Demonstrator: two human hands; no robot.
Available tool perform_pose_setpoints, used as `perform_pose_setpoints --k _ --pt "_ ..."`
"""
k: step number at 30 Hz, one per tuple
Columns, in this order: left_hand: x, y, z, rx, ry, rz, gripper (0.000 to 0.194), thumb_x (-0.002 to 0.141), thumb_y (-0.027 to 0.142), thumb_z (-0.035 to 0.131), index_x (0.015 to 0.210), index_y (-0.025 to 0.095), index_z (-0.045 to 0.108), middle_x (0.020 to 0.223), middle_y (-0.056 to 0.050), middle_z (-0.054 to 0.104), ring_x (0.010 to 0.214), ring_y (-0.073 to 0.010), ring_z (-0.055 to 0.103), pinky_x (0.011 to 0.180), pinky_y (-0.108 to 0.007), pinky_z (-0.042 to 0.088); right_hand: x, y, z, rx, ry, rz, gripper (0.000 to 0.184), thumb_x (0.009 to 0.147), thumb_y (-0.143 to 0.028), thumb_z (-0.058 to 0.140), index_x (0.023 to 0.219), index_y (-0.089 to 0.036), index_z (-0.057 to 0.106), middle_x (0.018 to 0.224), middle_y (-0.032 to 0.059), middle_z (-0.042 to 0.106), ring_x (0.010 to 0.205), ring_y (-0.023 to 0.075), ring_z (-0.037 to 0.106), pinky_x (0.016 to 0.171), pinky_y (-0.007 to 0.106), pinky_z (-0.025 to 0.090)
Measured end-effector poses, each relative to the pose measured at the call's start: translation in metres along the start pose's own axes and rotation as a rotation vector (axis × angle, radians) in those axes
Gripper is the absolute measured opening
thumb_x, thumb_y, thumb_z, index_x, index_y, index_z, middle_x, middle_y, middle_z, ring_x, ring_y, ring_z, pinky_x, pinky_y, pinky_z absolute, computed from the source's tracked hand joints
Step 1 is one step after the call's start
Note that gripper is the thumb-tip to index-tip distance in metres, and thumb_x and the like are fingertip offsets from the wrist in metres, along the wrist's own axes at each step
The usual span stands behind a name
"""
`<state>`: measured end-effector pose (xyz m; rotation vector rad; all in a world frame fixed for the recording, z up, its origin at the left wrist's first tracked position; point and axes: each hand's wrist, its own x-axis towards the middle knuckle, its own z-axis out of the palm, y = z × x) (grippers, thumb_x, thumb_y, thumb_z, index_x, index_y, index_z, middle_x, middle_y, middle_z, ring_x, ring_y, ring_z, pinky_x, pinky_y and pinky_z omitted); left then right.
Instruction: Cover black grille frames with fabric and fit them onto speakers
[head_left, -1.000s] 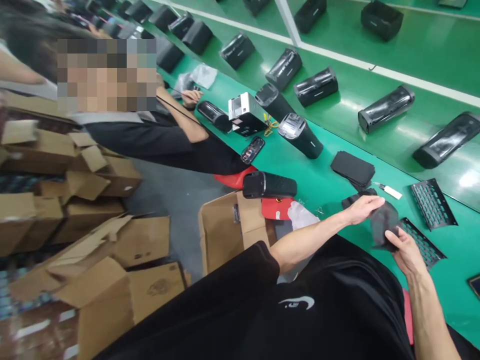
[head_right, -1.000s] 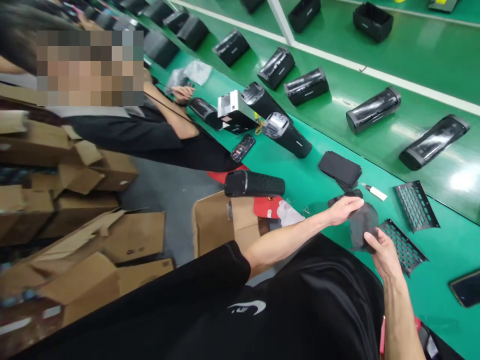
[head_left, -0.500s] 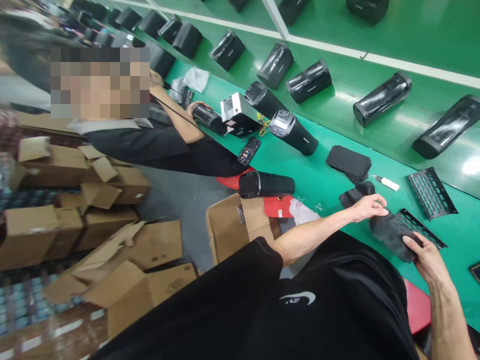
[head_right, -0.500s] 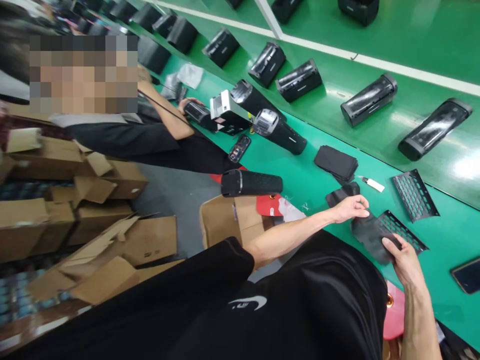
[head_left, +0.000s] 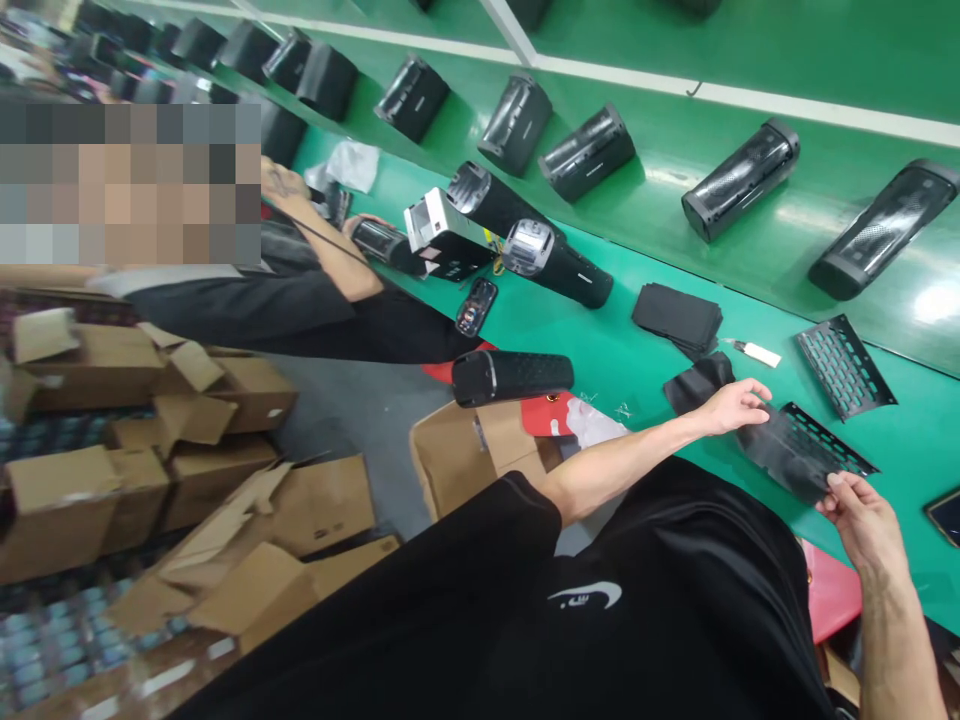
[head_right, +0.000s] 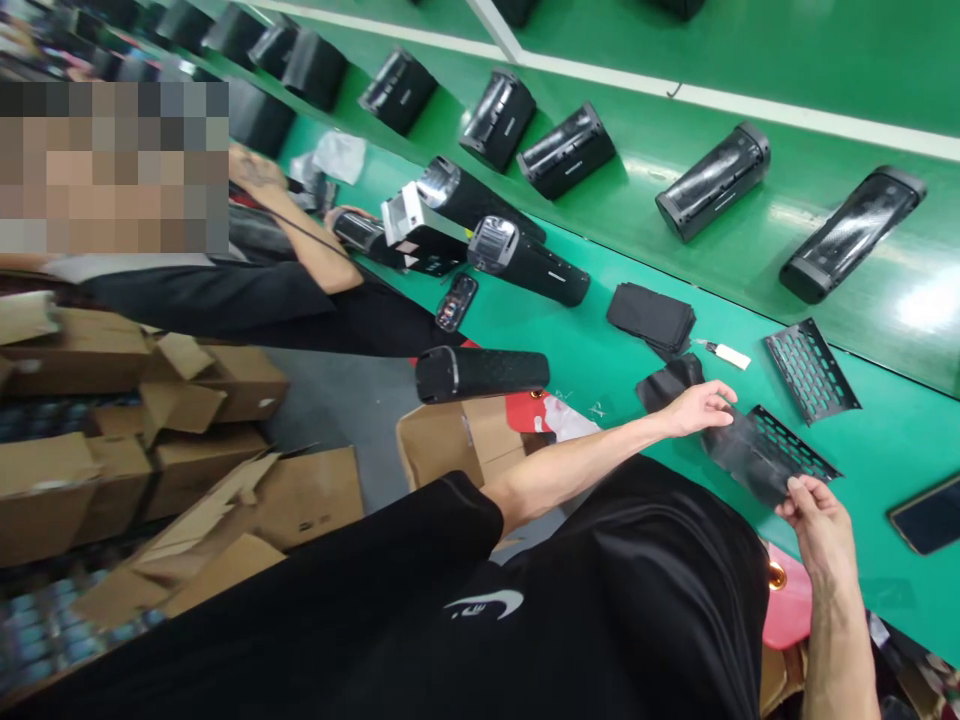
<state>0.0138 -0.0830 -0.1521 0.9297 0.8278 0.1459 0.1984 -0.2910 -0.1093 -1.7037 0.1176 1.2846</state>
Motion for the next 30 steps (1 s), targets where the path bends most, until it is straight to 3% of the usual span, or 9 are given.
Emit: perform_pose_setpoints --k 5,9,13,16,21,25,27,30 --pt "0.01 0.007 0.015 0.347 -0.003 0.148 0.033 0.082 0.019 0.073 0.114 0.018 0.063 0.091 0.001 0.072 0.079 -0.0113 0.064 0.083 -0.025 0.048 0.002 0.006 -0.008 -0.133 0.181 -0.124 0.059 0.056 -0.062 0.093 0.089 -0.021 0.066 0.059 -0.0063 0.055 0.051 0.0126 0.052 0.061 0.032 0.056" --pt "0.021 0.01 0.033 0.721 -0.028 0.284 0.028 0.09 0.014 0.064 0.117 0.022 0.067 0.106 -0.004 0.076 0.098 -0.0172 0.066 0.093 -0.028 0.047 0.016 0.01 -0.019 -0.233 0.335 -0.157 0.049 0.061 -0.057 0.084 0.088 -0.021 0.065 0.063 -0.0041 0.061 0.051 0.0144 0.052 0.055 0.031 0.049" --pt "0.028 0.007 0.044 0.939 -0.011 0.332 0.021 0.09 0.016 0.067 0.11 0.022 0.071 0.105 -0.01 0.075 0.107 -0.0252 0.062 0.091 -0.033 0.046 0.031 0.013 -0.027 -0.367 0.435 -0.152 0.037 0.062 -0.049 0.079 0.081 -0.02 0.067 0.06 -0.0022 0.06 0.049 0.0166 0.051 0.05 0.032 0.041" --pt "0.029 0.005 0.045 1.017 -0.014 0.337 0.018 0.091 0.021 0.067 0.108 0.022 0.073 0.103 -0.01 0.074 0.106 -0.026 0.062 0.089 -0.032 0.046 0.032 0.014 -0.027 -0.384 0.451 -0.167 0.037 0.062 -0.05 0.08 0.08 -0.02 0.067 0.057 -0.004 0.057 0.047 0.0148 0.047 0.047 0.03 0.038" --pt "0.026 0.006 0.039 0.98 -0.022 0.35 0.02 0.099 0.029 0.059 0.11 0.024 0.076 0.113 -0.008 0.075 0.105 -0.0213 0.068 0.087 -0.028 0.048 0.014 0.012 -0.018 -0.248 0.413 -0.222 0.049 0.065 -0.061 0.08 0.089 -0.021 0.064 0.059 -0.0055 0.056 0.045 0.0126 0.044 0.046 0.028 0.039" --pt "0.016 0.012 0.036 0.767 -0.086 0.442 0.027 0.099 0.029 0.054 0.111 0.022 0.076 0.121 -0.011 0.075 0.113 -0.0209 0.07 0.101 -0.031 0.051 -0.006 0.003 -0.011 -0.095 0.381 -0.356 0.048 0.069 -0.06 0.084 0.091 -0.023 0.063 0.078 0.0009 0.068 0.063 0.0189 0.063 0.069 0.038 0.057" --pt "0.008 0.014 0.034 0.667 -0.153 0.52 0.027 0.098 0.03 0.055 0.109 0.02 0.077 0.124 -0.014 0.074 0.119 -0.0227 0.069 0.108 -0.035 0.052 -0.015 0.001 -0.011 -0.085 0.438 -0.491 0.043 0.071 -0.056 0.086 0.089 -0.022 0.066 0.084 0.0022 0.069 0.074 0.0211 0.066 0.082 0.041 0.057" --pt "-0.003 0.013 0.029 0.578 -0.28 0.56 0.023 0.092 0.039 0.065 0.099 0.022 0.078 0.123 -0.016 0.075 0.123 -0.0263 0.067 0.117 -0.043 0.049 -0.025 0.003 -0.015 -0.22 0.466 -0.61 0.041 0.077 -0.057 0.082 0.092 -0.021 0.072 0.092 0.0052 0.071 0.083 0.0227 0.065 0.088 0.039 0.053"
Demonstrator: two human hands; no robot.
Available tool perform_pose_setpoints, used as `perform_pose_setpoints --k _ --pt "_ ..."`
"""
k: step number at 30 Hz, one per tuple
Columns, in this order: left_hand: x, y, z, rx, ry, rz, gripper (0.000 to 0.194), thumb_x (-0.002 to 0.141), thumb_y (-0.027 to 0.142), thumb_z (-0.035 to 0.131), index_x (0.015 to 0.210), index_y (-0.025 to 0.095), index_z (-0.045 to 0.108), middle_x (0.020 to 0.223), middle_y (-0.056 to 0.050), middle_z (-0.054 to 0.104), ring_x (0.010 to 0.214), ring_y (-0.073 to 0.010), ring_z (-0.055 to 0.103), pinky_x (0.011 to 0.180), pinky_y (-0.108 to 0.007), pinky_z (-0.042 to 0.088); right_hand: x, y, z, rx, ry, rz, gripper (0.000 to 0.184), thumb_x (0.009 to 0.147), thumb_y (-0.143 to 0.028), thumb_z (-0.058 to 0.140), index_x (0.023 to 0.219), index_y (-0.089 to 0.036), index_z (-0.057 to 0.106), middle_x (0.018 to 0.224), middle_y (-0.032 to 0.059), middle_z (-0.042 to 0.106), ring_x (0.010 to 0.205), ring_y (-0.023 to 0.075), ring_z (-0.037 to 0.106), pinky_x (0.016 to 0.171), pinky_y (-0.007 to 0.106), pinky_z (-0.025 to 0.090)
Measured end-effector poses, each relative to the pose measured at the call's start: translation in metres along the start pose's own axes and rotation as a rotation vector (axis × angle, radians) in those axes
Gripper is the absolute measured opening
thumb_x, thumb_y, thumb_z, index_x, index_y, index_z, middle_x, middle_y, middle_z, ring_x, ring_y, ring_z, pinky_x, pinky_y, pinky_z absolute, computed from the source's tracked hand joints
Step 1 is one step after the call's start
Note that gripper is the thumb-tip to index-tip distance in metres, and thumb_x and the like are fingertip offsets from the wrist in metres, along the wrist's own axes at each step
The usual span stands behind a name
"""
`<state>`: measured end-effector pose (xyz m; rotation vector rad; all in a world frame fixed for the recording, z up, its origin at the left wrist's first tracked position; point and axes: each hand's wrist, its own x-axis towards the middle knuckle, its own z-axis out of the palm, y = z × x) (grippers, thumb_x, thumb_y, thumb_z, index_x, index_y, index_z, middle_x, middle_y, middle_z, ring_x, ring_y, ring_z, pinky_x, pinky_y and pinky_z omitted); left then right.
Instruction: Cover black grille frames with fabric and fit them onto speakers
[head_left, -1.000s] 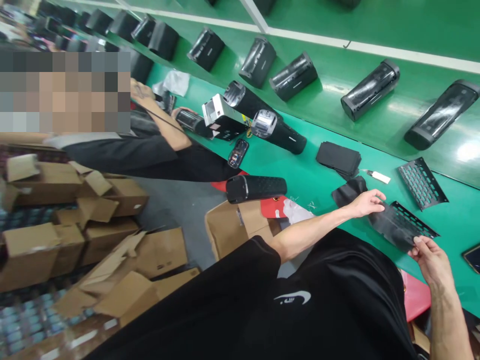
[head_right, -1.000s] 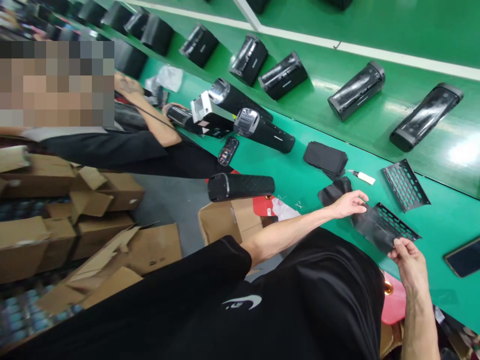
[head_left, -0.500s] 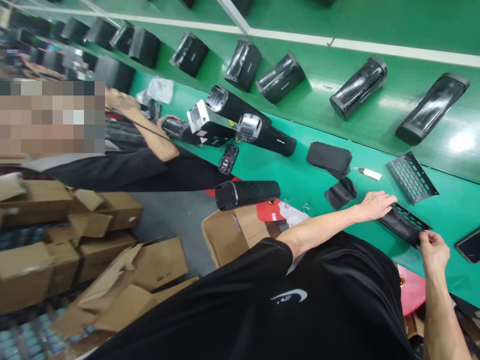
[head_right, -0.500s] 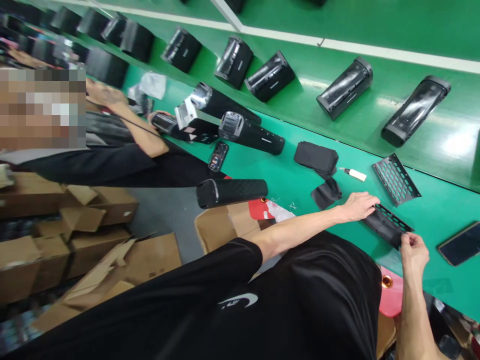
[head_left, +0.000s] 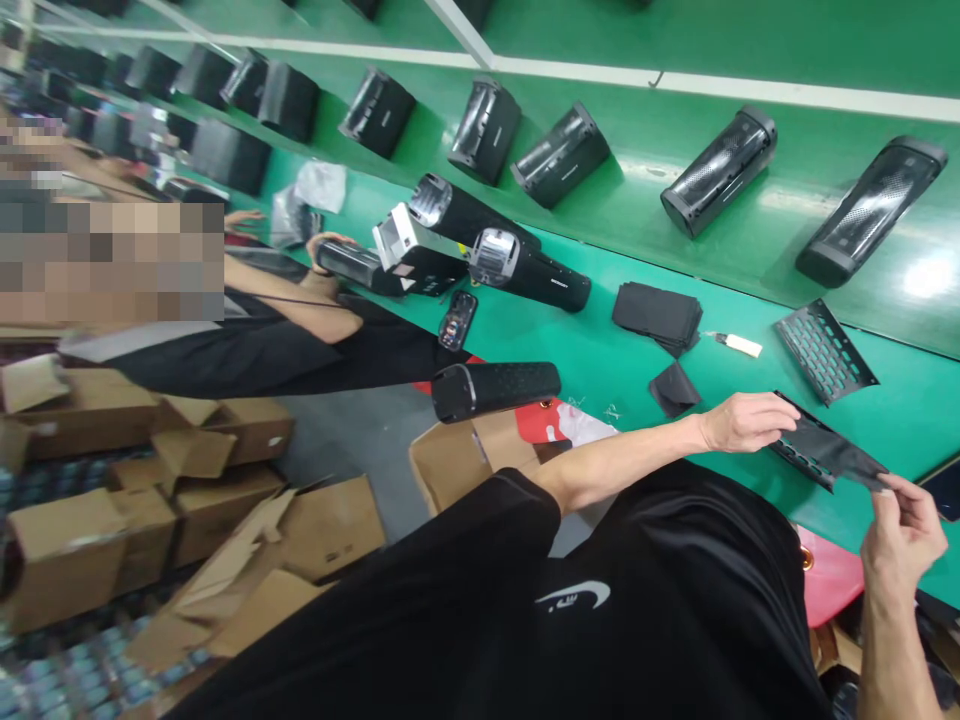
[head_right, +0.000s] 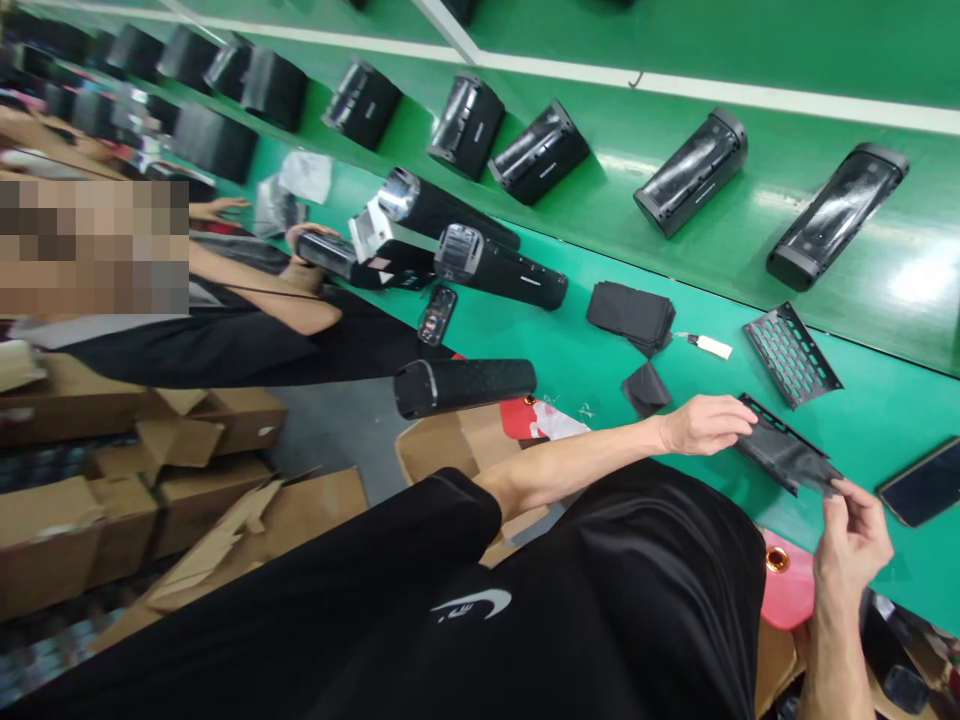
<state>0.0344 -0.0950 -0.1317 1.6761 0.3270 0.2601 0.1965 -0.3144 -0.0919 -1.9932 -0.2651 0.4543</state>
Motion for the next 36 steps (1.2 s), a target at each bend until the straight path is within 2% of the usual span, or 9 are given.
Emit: perform_pose_setpoints --k 4,8,14,20,24,27,31,33,36 --pt "-0.012 -0.011 0.002 -0.081 -0.06 -0.071 0.026 0.081 0.051 0.075 0.081 0.025 0.075 0.106 -0.016 0.076 0.119 -0.0287 0.068 0.122 -0.05 0.046 -0.002 0.013 -0.003 -0.302 -0.164 0.016 0.056 0.086 -0.074 0.062 0.094 -0.019 0.075 0.092 0.0089 0.073 0.084 0.0268 0.064 0.086 0.04 0.049" --pt "-0.018 -0.024 0.007 -0.073 -0.094 -0.094 0.027 0.078 0.052 0.076 0.077 0.025 0.073 0.099 -0.015 0.075 0.119 -0.0286 0.067 0.121 -0.049 0.046 0.001 0.032 0.001 -0.564 -0.136 0.083 0.066 0.077 -0.085 0.057 0.08 -0.021 0.072 0.082 0.011 0.071 0.078 0.0297 0.062 0.085 0.044 0.047" --pt "-0.017 -0.02 0.01 -0.085 -0.058 -0.09 0.032 0.078 0.056 0.078 0.079 0.024 0.072 0.096 -0.016 0.074 0.121 -0.0299 0.067 0.118 -0.051 0.048 -0.003 0.029 0.006 -0.524 -0.104 0.111 0.062 0.078 -0.083 0.06 0.078 -0.022 0.07 0.071 0.0077 0.068 0.074 0.029 0.062 0.081 0.043 0.047" --pt "-0.012 -0.007 0.008 -0.028 0.036 -0.018 0.027 0.084 0.05 0.075 0.083 0.023 0.075 0.102 -0.017 0.074 0.119 -0.0297 0.067 0.115 -0.05 0.049 -0.011 0.014 0.005 -0.351 0.086 -0.19 0.046 0.086 -0.07 0.07 0.084 -0.024 0.069 0.088 0.0084 0.071 0.087 0.028 0.067 0.091 0.042 0.051" --pt "-0.005 -0.003 0.009 0.112 0.109 -0.12 0.029 0.094 0.045 0.062 0.095 0.021 0.077 0.108 -0.017 0.074 0.115 -0.0288 0.065 0.115 -0.05 0.047 -0.015 0.005 0.008 -0.36 0.005 -0.144 0.053 0.085 -0.077 0.066 0.083 -0.024 0.067 0.088 0.0085 0.07 0.089 0.0291 0.068 0.093 0.045 0.052" --pt "0.01 0.006 0.013 0.175 0.015 -0.074 0.034 0.094 0.035 0.059 0.119 0.018 0.075 0.128 -0.017 0.071 0.126 -0.0293 0.059 0.121 -0.049 0.039 -0.018 -0.011 0.013 -0.349 -0.045 -0.172 0.053 0.085 -0.076 0.067 0.079 -0.024 0.066 0.087 0.0088 0.069 0.089 0.0285 0.067 0.092 0.045 0.052" --pt "0.034 0.023 0.017 0.139 -0.191 0.006 0.073 0.078 0.016 0.064 0.15 0.018 0.057 0.146 -0.012 0.064 0.141 -0.0308 0.049 0.124 -0.046 0.033 -0.025 -0.046 0.026 -0.145 -0.15 -0.259 0.044 0.084 -0.063 0.079 0.075 -0.025 0.057 0.086 0.0061 0.066 0.087 0.0253 0.069 0.089 0.045 0.055" --pt "0.042 0.026 0.015 0.05 -0.311 -0.051 0.077 0.074 0.014 0.067 0.15 0.022 0.057 0.132 -0.007 0.073 0.128 -0.0293 0.058 0.117 -0.045 0.04 -0.029 -0.062 0.032 0.024 -0.178 -0.242 0.047 0.081 -0.055 0.084 0.078 -0.026 0.048 0.084 0.0025 0.063 0.087 0.0252 0.072 0.089 0.046 0.057" --pt "0.043 0.021 0.004 -0.144 -0.434 -0.2 0.049 0.077 0.02 0.074 0.126 0.023 0.073 0.092 0.0 0.077 0.09 -0.021 0.067 0.091 -0.034 0.05 -0.031 -0.07 0.033 0.125 -0.129 -0.161 0.046 0.08 -0.048 0.087 0.091 -0.026 0.049 0.086 0.0016 0.066 0.087 0.0258 0.075 0.085 0.044 0.058"
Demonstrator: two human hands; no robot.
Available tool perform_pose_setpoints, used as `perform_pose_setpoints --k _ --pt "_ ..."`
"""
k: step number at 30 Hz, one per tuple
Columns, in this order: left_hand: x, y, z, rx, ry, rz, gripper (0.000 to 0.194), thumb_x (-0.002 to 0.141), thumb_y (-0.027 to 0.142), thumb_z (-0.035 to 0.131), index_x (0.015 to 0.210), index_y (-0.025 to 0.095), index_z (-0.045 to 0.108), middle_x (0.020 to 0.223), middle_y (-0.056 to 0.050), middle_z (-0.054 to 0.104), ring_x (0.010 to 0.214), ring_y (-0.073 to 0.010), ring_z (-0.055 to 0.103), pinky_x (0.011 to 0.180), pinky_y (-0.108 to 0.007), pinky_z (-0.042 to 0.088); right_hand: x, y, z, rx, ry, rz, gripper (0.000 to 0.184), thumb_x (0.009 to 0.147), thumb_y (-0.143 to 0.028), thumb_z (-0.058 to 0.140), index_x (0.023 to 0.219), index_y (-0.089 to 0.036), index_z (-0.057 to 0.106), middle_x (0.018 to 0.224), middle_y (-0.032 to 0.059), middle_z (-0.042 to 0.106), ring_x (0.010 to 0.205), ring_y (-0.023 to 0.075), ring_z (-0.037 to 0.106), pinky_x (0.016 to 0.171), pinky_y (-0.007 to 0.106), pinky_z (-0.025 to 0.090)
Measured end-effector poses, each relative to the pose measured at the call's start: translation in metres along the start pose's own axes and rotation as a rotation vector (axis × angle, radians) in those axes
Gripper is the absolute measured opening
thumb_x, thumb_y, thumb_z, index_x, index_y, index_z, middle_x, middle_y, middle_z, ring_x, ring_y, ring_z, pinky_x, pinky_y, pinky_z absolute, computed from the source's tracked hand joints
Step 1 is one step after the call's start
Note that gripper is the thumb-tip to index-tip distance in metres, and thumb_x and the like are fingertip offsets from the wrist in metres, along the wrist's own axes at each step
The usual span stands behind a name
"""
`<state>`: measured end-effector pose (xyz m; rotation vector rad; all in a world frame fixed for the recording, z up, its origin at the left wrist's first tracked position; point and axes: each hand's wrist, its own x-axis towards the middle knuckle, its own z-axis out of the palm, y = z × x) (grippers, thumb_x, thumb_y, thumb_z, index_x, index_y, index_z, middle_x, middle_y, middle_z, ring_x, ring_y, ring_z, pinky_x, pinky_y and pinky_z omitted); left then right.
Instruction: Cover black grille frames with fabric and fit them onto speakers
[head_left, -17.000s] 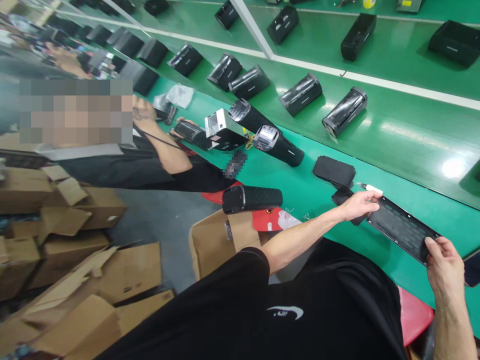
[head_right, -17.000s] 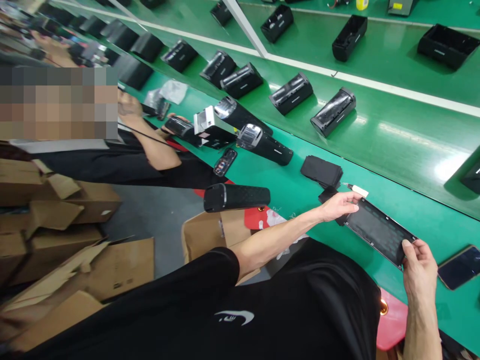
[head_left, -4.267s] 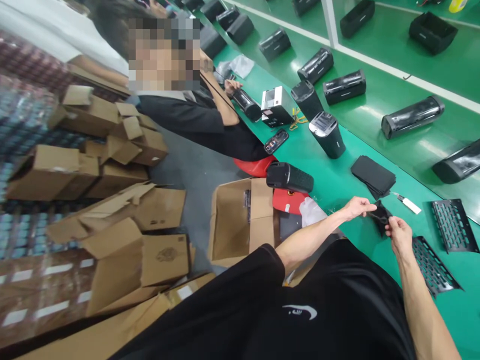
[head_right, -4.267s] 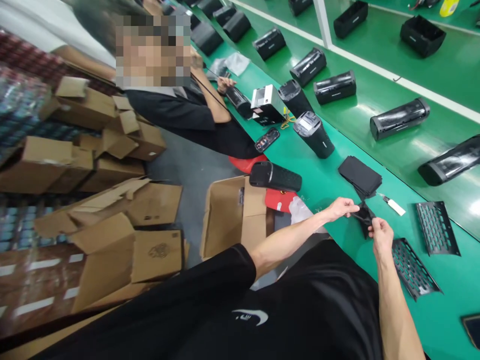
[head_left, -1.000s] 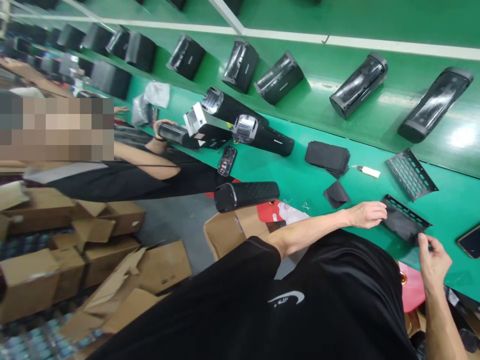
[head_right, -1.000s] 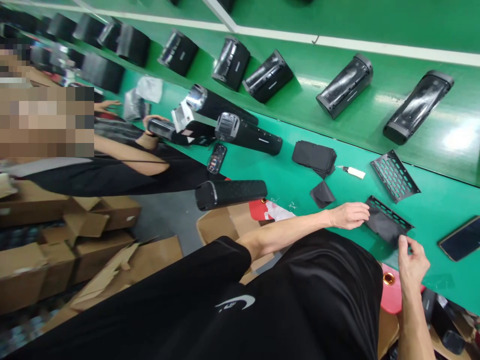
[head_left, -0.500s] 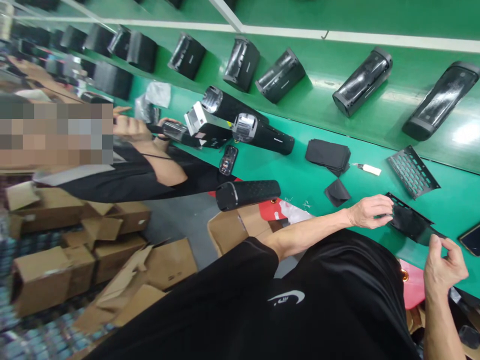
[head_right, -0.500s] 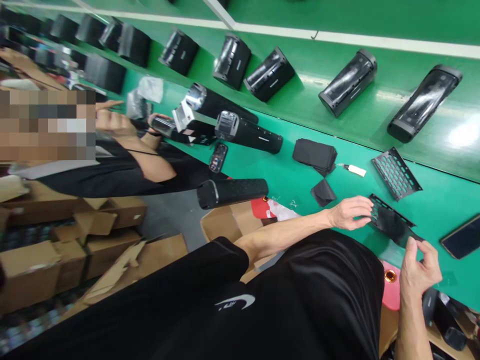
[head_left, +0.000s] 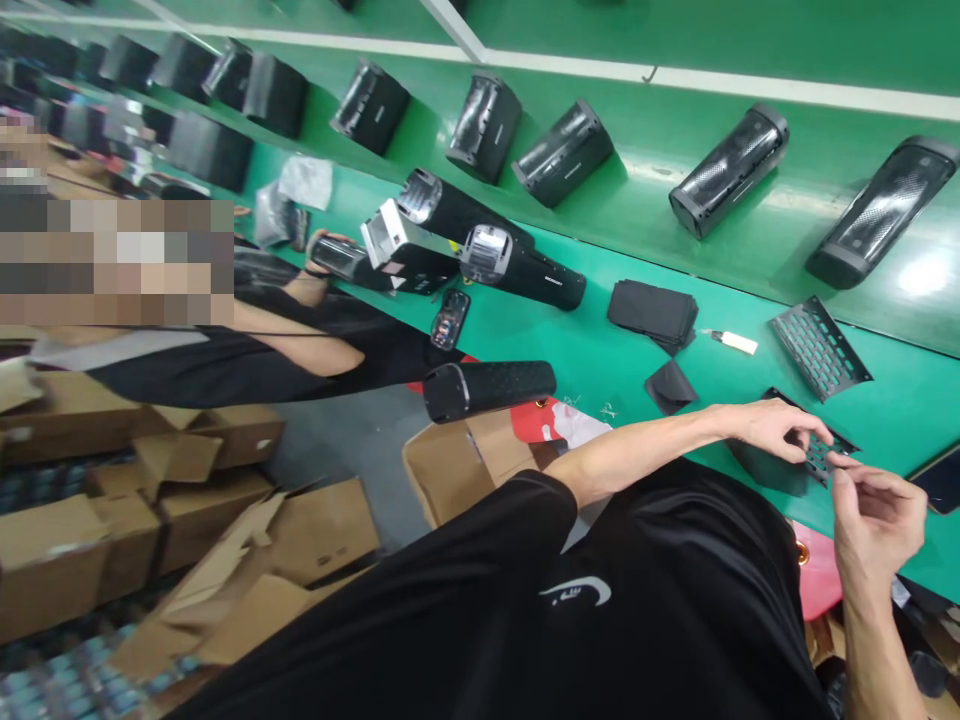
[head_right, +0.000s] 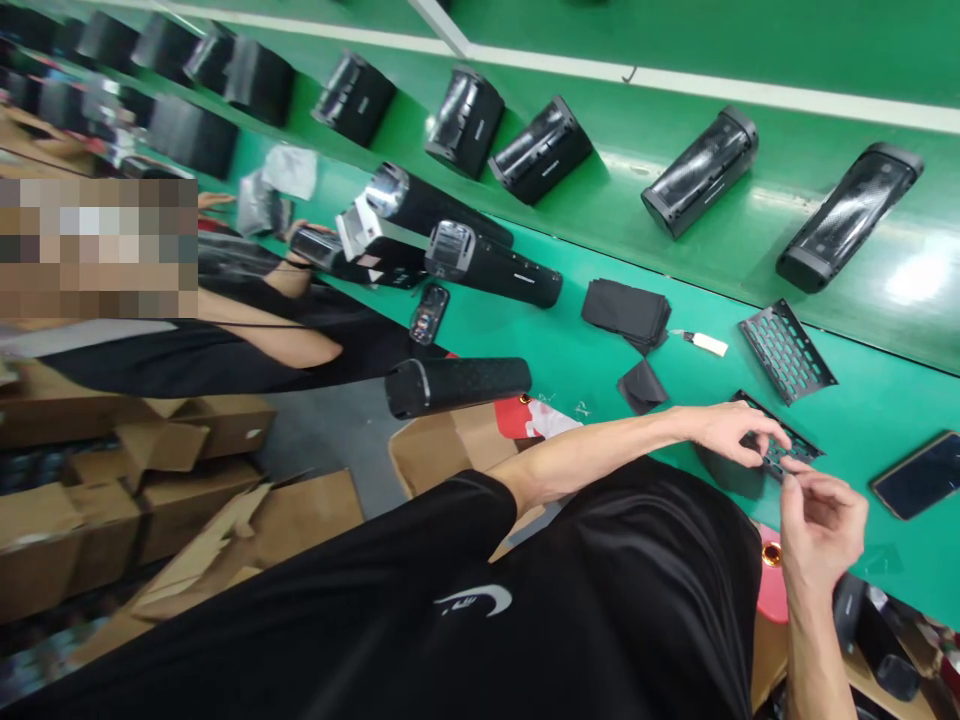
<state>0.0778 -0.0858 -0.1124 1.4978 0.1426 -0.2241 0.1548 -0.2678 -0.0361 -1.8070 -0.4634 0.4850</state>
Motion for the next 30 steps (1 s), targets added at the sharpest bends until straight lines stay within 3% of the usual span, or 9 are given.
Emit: perform_pose_setpoints --k 4,7,12,14,16,19,22,26,30 --pt "-0.01 -0.013 -0.009 -0.179 0.018 -0.058 0.013 0.082 0.026 0.078 0.092 0.017 0.078 0.078 -0.001 0.072 0.072 -0.0141 0.062 0.073 -0.026 0.047 0.002 0.02 -0.008 0.003 0.059 0.193 0.047 0.077 -0.049 0.088 0.102 -0.023 0.058 0.088 0.002 0.068 0.086 0.0237 0.074 0.088 0.041 0.057" --pt "-0.013 -0.02 -0.002 -0.087 0.165 -0.01 0.01 0.087 0.025 0.074 0.09 0.016 0.078 0.085 -0.003 0.074 0.072 -0.0115 0.061 0.076 -0.024 0.047 0.002 0.042 -0.006 -0.056 -0.082 0.362 0.054 0.07 -0.057 0.089 0.102 -0.022 0.064 0.09 0.0034 0.069 0.083 0.0223 0.07 0.085 0.04 0.056" --pt "-0.04 -0.036 0.004 0.011 0.907 0.005 0.028 0.095 0.037 0.065 0.103 0.013 0.076 0.091 -0.007 0.074 0.071 -0.0114 0.058 0.073 -0.025 0.049 -0.015 0.062 0.026 -0.259 -0.482 0.382 0.05 0.082 -0.07 0.07 0.098 -0.022 0.067 0.088 0.0062 0.073 0.08 0.0238 0.068 0.08 0.039 0.054" --pt "-0.068 -0.045 -0.005 -0.027 1.105 -0.044 0.035 0.097 0.044 0.061 0.108 0.014 0.073 0.086 -0.005 0.073 0.07 -0.0113 0.059 0.069 -0.024 0.049 -0.021 0.066 0.049 -0.372 -0.659 0.299 0.048 0.088 -0.068 0.061 0.101 -0.023 0.067 0.089 0.0066 0.074 0.08 0.0246 0.068 0.08 0.039 0.053" --pt "-0.103 -0.053 -0.015 -0.031 1.213 -0.137 0.038 0.098 0.046 0.056 0.112 0.014 0.071 0.082 -0.003 0.07 0.068 -0.0109 0.059 0.068 -0.023 0.049 -0.022 0.069 0.074 -0.577 -0.838 0.207 0.045 0.092 -0.064 0.056 0.108 -0.023 0.067 0.09 0.0059 0.074 0.081 0.0251 0.069 0.078 0.038 0.052" --pt "-0.152 -0.06 -0.021 0.115 1.168 -0.421 0.039 0.103 0.046 0.044 0.103 0.015 0.069 0.08 -0.001 0.069 0.069 -0.0106 0.06 0.072 -0.023 0.05 -0.018 0.075 0.106 -0.824 -1.004 0.121 0.036 0.092 -0.054 0.061 0.114 -0.025 0.068 0.089 0.0032 0.074 0.085 0.0255 0.07 0.073 0.034 0.047" --pt "-0.18 -0.064 -0.006 0.227 0.994 -0.628 0.043 0.104 0.045 0.043 0.084 0.017 0.069 0.073 0.0 0.068 0.068 -0.0118 0.061 0.073 -0.024 0.049 -0.016 0.082 0.119 -0.9 -1.05 0.084 0.013 0.09 -0.038 0.066 0.096 -0.027 0.071 0.086 0.0025 0.073 0.082 0.0239 0.069 0.068 0.032 0.042" --pt "-0.18 -0.066 0.024 0.25 0.9 -0.702 0.025 0.095 0.042 0.061 0.098 0.02 0.074 0.087 -0.001 0.075 0.083 -0.016 0.069 0.08 -0.027 0.051 -0.016 0.085 0.111 -0.956 -1.047 0.023 0.017 0.095 -0.032 0.059 0.084 -0.027 0.07 0.088 0.0033 0.072 0.079 0.0204 0.066 0.067 0.031 0.04" --pt "-0.162 -0.07 0.038 0.305 0.806 -0.753 0.027 0.09 0.041 0.071 0.111 0.024 0.071 0.104 -0.002 0.076 0.101 -0.0202 0.07 0.091 -0.033 0.053 -0.011 0.087 0.119 -0.954 -0.947 -0.061 0.023 0.1 -0.038 0.057 0.112 -0.025 0.071 0.104 0.0068 0.069 0.087 0.0207 0.065 0.07 0.031 0.041"
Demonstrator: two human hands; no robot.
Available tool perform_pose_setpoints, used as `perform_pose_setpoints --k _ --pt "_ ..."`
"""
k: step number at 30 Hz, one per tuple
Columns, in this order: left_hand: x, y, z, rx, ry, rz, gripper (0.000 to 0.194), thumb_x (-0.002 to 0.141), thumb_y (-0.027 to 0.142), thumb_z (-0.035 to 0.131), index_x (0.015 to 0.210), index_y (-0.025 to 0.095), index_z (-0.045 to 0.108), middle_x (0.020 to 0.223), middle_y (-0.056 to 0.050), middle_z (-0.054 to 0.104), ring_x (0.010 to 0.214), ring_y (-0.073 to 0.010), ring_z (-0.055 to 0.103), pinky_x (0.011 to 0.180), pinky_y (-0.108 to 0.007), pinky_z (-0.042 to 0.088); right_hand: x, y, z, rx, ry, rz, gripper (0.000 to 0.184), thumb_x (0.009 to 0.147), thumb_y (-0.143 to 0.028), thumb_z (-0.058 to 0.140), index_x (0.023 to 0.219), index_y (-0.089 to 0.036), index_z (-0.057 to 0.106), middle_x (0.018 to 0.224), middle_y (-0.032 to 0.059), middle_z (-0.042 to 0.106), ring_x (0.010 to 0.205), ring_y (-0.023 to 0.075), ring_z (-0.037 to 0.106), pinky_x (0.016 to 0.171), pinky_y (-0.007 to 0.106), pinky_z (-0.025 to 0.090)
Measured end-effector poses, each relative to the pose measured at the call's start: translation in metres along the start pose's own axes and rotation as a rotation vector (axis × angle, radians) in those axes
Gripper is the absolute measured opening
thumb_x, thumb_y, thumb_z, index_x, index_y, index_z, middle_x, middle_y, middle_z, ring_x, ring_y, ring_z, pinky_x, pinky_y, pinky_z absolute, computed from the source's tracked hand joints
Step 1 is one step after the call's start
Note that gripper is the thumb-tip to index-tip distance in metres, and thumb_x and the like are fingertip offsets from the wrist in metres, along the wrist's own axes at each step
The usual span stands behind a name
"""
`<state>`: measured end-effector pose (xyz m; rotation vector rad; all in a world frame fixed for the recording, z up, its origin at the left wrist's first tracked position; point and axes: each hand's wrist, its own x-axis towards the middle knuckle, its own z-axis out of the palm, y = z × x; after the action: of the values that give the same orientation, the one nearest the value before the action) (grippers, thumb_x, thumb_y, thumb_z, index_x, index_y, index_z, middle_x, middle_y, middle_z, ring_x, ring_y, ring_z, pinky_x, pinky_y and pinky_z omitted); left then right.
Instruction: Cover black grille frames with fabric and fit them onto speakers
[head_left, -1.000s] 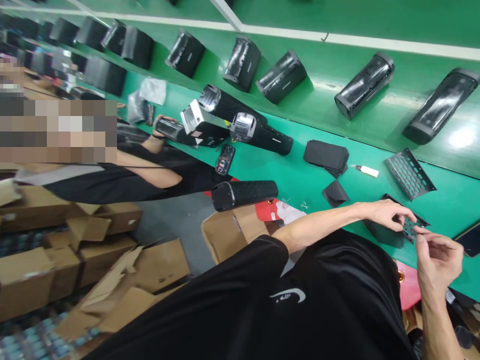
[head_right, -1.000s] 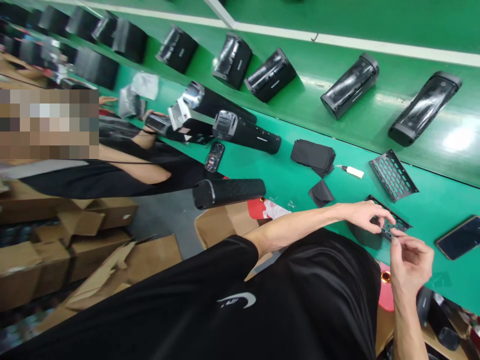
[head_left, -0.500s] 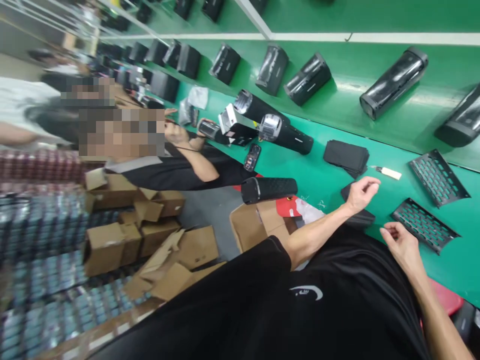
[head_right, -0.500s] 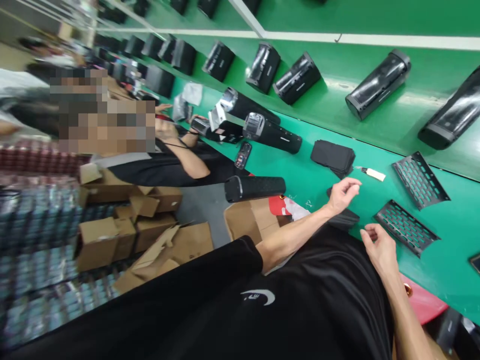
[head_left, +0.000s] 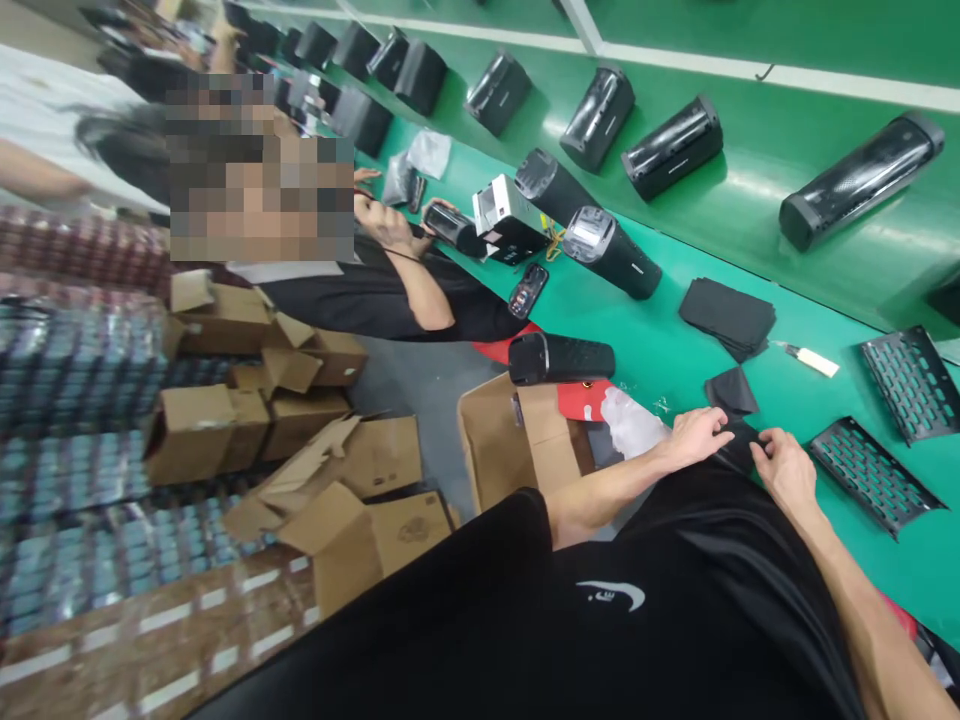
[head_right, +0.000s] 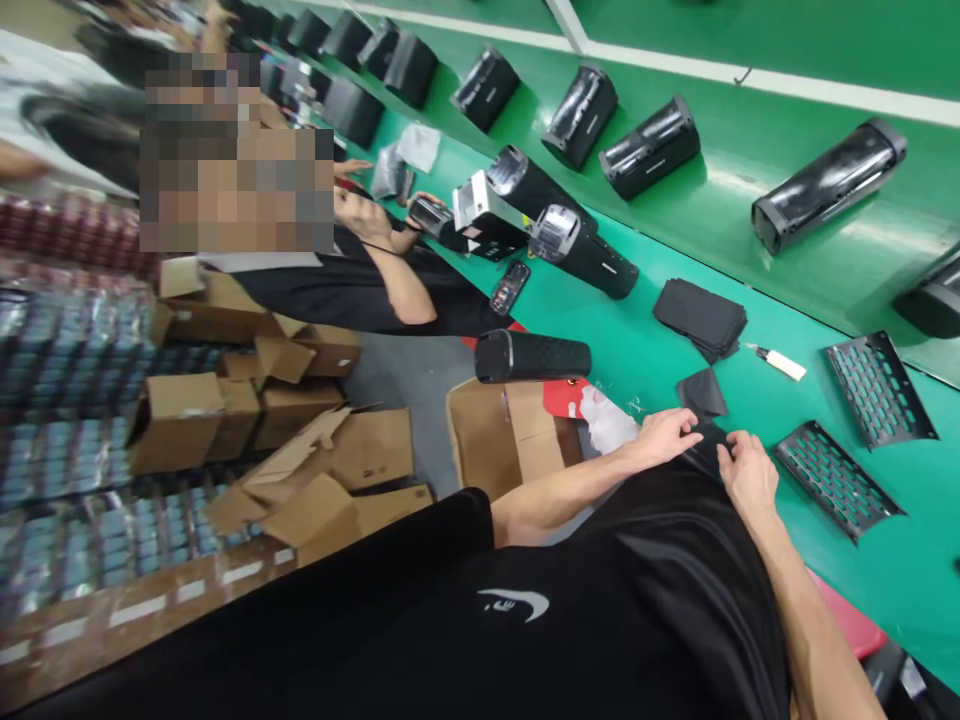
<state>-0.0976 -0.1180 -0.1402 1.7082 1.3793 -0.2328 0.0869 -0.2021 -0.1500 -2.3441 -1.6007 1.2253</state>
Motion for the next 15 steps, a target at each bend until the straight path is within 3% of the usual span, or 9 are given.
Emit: perform_pose_setpoints --k 2,5,7,9,11,15 --pt "0.002 0.002 0.004 0.028 -0.023 0.016 0.025 0.091 0.037 0.071 0.112 0.025 0.07 0.104 -0.001 0.076 0.102 -0.0203 0.07 0.093 -0.034 0.053 0.012 -0.006 0.002 0.002 0.05 -0.025 0.027 0.098 -0.037 0.06 0.119 -0.023 0.068 0.11 0.0085 0.067 0.086 0.0208 0.063 0.069 0.032 0.04" --pt "0.001 0.003 0.0 0.037 -0.013 0.029 0.023 0.094 0.034 0.067 0.115 0.025 0.069 0.104 -0.001 0.075 0.105 -0.0203 0.069 0.095 -0.034 0.053 0.022 -0.013 0.003 0.034 0.09 -0.089 0.014 0.096 -0.031 0.059 0.1 -0.023 0.069 0.101 0.0071 0.064 0.076 0.0198 0.059 0.067 0.033 0.039" --pt "0.0 0.004 -0.006 0.024 0.019 0.065 0.033 0.093 0.035 0.068 0.125 0.025 0.066 0.113 -0.003 0.075 0.113 -0.0214 0.066 0.099 -0.035 0.052 0.019 -0.013 -0.003 0.085 0.119 -0.151 0.014 0.095 -0.031 0.057 0.09 -0.024 0.067 0.095 0.0059 0.063 0.077 0.0208 0.06 0.069 0.034 0.042" --pt "0.002 0.007 -0.013 -0.025 0.013 0.191 0.054 0.088 0.038 0.076 0.138 0.025 0.06 0.127 -0.005 0.072 0.124 -0.0232 0.061 0.106 -0.036 0.048 0.009 -0.009 -0.013 0.15 0.16 -0.22 0.016 0.096 -0.036 0.056 0.088 -0.025 0.066 0.097 0.0062 0.065 0.089 0.0231 0.062 0.078 0.035 0.046" --pt "0.008 0.011 -0.018 -0.09 -0.085 0.357 0.059 0.084 0.04 0.082 0.138 0.024 0.063 0.126 -0.006 0.074 0.124 -0.0241 0.06 0.109 -0.035 0.045 -0.006 -0.003 -0.026 0.209 0.211 -0.272 0.02 0.096 -0.041 0.054 0.087 -0.026 0.063 0.103 0.0075 0.068 0.102 0.0247 0.063 0.091 0.037 0.048" --pt "0.032 0.027 -0.024 -0.172 -0.373 0.515 0.025 0.088 0.038 0.078 0.105 0.02 0.078 0.098 -0.003 0.078 0.099 -0.019 0.067 0.093 -0.028 0.046 -0.041 0.026 -0.054 0.433 0.451 -0.21 0.032 0.093 -0.056 0.06 0.084 -0.025 0.062 0.101 0.0084 0.071 0.101 0.0266 0.065 0.097 0.042 0.048"
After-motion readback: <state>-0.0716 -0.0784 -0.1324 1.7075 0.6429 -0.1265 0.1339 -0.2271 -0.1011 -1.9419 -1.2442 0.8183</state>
